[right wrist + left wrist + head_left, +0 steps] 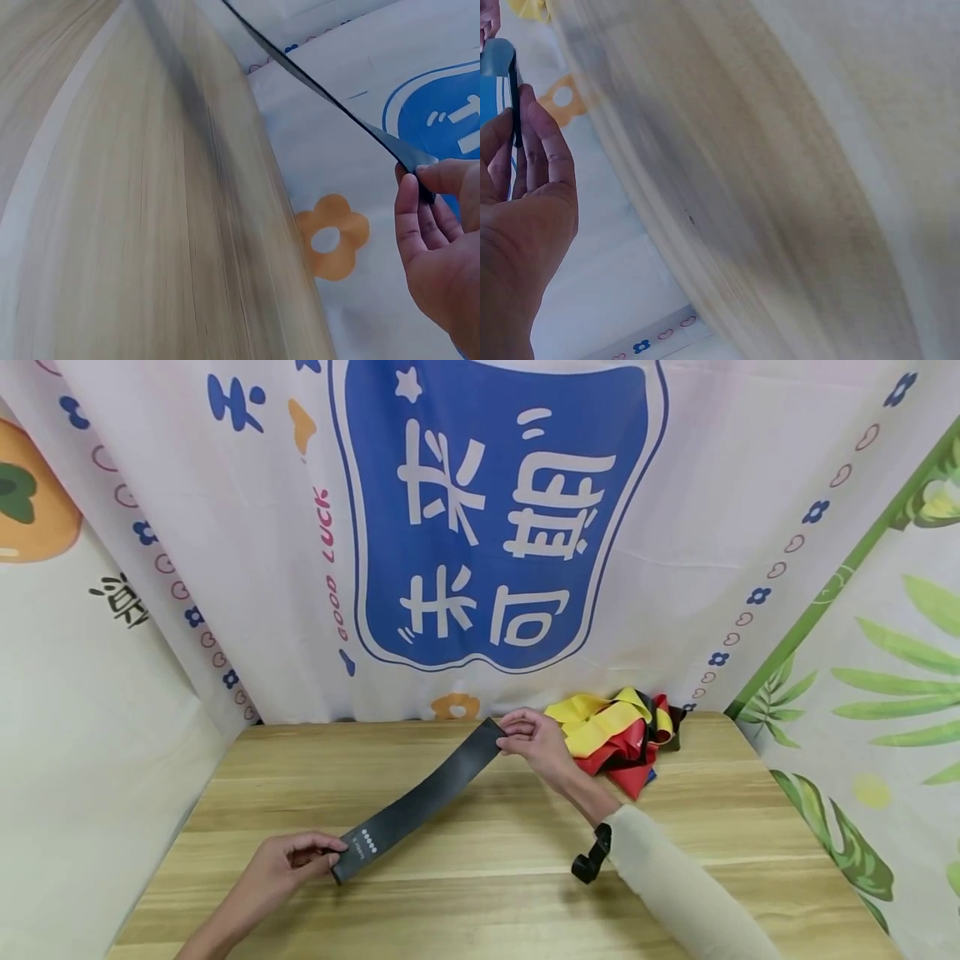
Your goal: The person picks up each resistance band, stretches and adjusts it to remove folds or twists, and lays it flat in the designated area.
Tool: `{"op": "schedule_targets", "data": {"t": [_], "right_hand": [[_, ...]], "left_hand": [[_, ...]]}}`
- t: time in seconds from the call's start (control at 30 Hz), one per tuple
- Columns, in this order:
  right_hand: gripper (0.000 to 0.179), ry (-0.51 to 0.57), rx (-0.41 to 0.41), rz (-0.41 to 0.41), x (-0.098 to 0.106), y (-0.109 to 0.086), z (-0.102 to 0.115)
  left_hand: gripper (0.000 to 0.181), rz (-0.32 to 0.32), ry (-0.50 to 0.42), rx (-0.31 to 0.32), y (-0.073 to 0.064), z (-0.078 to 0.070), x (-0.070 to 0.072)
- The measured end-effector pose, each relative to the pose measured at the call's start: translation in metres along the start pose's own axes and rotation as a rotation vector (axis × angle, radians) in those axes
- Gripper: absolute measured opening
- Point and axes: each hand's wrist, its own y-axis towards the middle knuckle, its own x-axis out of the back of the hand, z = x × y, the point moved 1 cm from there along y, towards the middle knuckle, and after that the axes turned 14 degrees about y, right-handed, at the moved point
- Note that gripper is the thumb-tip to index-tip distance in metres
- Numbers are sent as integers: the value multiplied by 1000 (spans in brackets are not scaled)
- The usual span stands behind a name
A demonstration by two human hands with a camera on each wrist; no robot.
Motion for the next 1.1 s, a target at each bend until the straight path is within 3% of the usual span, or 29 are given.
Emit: {"op": "schedule_targets", "data": {"t": [0.17,0.37,0.6,0.83,1.1], "right_hand": [[16,-91,17,19,-17,7,-7],[20,-149,11,34,-35,16,-15],[33,-122,13,68,-60,27,-24],[35,-128,65,100,-88,36,-33],[33,-150,71,134,-111,43,-48]], "left_hand": [[22,62,-3,-69,-8,7,-1],[23,130,-30,-103,-16,16,-2],[20,162,-52,-71,-25,26,-3],[22,260,-147,-39,-31,34,-1],[30,384,-218,-9,-35,40,3]]}}
